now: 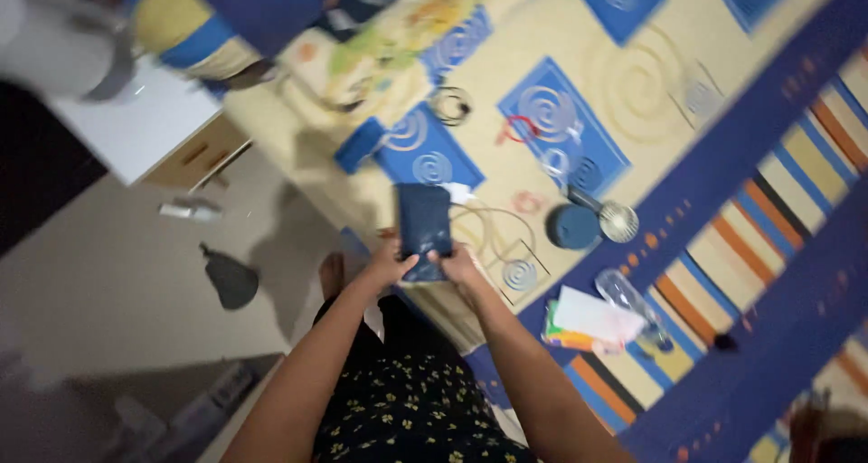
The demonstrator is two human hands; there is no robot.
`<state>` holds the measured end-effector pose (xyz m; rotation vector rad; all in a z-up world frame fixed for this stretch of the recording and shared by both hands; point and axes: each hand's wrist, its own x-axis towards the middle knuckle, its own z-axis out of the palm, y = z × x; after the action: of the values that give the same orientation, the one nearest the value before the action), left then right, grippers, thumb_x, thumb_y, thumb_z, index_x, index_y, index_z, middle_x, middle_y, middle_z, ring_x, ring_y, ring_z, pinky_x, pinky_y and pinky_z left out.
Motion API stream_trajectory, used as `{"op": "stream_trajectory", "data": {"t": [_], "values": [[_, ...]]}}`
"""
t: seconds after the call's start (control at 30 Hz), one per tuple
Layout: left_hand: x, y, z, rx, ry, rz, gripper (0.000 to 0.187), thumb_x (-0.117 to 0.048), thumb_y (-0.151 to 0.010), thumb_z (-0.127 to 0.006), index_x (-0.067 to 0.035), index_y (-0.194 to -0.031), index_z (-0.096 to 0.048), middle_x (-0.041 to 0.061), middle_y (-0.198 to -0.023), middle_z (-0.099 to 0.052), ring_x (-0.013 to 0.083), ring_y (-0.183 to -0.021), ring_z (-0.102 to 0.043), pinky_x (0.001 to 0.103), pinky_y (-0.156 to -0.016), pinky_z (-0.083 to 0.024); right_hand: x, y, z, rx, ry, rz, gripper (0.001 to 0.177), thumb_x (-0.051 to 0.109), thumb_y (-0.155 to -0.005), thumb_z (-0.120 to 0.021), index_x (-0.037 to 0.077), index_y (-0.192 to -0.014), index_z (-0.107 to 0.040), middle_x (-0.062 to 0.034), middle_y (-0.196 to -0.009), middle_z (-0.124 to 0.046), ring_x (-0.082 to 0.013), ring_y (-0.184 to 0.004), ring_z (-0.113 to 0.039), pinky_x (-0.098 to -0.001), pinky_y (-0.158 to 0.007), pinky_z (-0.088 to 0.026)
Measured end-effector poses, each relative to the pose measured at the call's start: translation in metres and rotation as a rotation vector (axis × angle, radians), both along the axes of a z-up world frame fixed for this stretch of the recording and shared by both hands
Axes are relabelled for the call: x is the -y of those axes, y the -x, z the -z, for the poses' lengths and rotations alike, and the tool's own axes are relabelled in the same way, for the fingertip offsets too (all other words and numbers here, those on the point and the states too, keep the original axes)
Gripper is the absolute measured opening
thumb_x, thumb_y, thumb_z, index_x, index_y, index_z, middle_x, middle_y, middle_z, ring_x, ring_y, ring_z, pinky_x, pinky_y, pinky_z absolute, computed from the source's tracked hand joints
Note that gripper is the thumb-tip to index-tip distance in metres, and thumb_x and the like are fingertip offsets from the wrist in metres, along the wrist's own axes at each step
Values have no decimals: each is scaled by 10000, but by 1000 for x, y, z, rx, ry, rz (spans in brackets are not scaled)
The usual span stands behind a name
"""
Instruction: Organizing various electronic accessories, cables, and a handheld fan into a nightstand drawer.
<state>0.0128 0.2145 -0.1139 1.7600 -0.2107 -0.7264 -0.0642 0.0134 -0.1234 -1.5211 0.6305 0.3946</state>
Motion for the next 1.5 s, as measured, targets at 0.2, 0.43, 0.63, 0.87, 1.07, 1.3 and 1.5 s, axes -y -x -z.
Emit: {"op": "stream_trajectory", "data": {"t": [0.2,0.43,0.63,0.87,1.07,1.3,1.5], "values": [[-77,-7,51,-391,-34,-279,328,-235,-934,-768,-43,-1174,-653,133,-1059,-708,212,-929,-679,363,-797,-545,-1,-60,32,124,182,27,347,216,-919,-788,21,-1183,-675,-62,-977,-734,-181,-833,-661,-346,-750,-565],[-180,-26,14,-534,-77,-551,344,-251,-887,-757,-107,-1191,-683,56,-1049,-729,132,-836,-678,307,-671,-553,-91,-103,2,-5,-238,479,280,350,-946,-597,134,-1120,-635,-56,-913,-706,-227,-739,-680,-369,-551,-598],[-262,-20,77,-637,40,-671,384,-319,-926,-756,-116,-1241,-671,18,-1057,-694,136,-880,-677,302,-729,-557,-100,-109,-9,320,990,492,606,441,-895,-837,-56,-1156,-608,-198,-1046,-662,-396,-932,-645,-529,-876,-547],[-300,-92,117,-491,20,-870,316,-272,-962,-669,-101,-1228,-684,-1,-1054,-699,129,-893,-673,320,-781,-559,-255,-191,-35,891,1050,-24,416,132,-815,-766,-5,-1182,-626,-221,-1208,-629,-413,-1168,-550,-537,-1050,-395],[-342,-202,191,211,-406,-822,380,-165,-930,-697,-95,-1295,-622,146,-1182,-673,295,-1056,-667,442,-926,-529,-391,-307,105,987,637,-454,447,120,-849,-719,46,-1280,-620,-167,-1249,-646,-389,-1200,-588,-474,-1054,-464],[-378,-281,200,930,-677,-666,423,-44,-978,-568,-84,-1398,-560,145,-1438,-588,348,-1324,-556,502,-1134,-414,-454,-410,195,1055,878,-680,432,140,-931,-560,19,-1345,-545,-208,-1381,-586,-388,-1259,-566,-489,-1024,-453],[-392,-324,237,1097,-1047,-625,590,-44,-827,-510,-49,-1416,-530,130,-1488,-514,337,-1381,-495,473,-1100,-387,-471,-430,231,1088,1027,-625,453,69,-985,-466,-12,-1430,-479,-228,-1388,-561,-401,-1255,-556,-466,-1056,-460]]}}
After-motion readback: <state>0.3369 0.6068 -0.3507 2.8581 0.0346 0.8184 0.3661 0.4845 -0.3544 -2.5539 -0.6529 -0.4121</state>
